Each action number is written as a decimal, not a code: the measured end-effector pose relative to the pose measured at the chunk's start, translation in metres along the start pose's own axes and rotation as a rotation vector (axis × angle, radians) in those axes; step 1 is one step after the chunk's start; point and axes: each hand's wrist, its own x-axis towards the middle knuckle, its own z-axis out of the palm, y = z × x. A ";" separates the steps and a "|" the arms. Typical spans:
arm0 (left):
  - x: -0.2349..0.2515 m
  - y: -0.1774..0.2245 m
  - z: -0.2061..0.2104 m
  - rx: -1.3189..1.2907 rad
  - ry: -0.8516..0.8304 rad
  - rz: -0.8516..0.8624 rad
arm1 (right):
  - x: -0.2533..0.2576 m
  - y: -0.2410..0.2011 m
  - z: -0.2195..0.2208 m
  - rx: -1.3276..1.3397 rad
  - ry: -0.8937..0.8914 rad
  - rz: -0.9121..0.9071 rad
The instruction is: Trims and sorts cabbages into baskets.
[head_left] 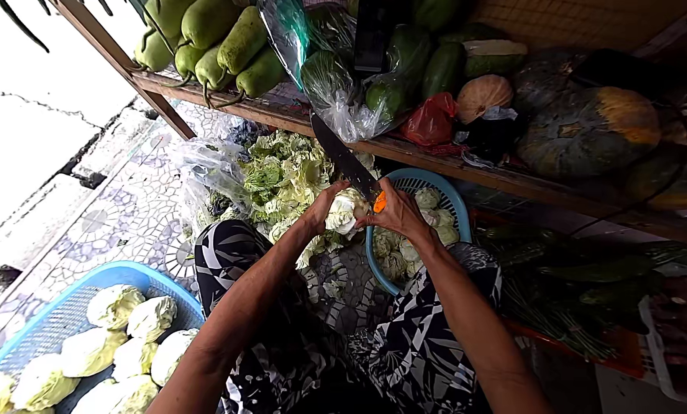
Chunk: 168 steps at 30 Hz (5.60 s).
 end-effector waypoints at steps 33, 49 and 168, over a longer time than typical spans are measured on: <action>0.012 -0.011 -0.004 -0.028 0.300 0.257 | 0.007 -0.007 0.034 0.137 0.071 0.109; 0.010 0.000 -0.003 0.026 0.300 0.205 | 0.007 -0.005 0.042 0.107 0.172 0.023; 0.010 -0.052 0.013 -0.410 0.000 -0.263 | -0.024 0.012 0.070 0.748 0.253 0.701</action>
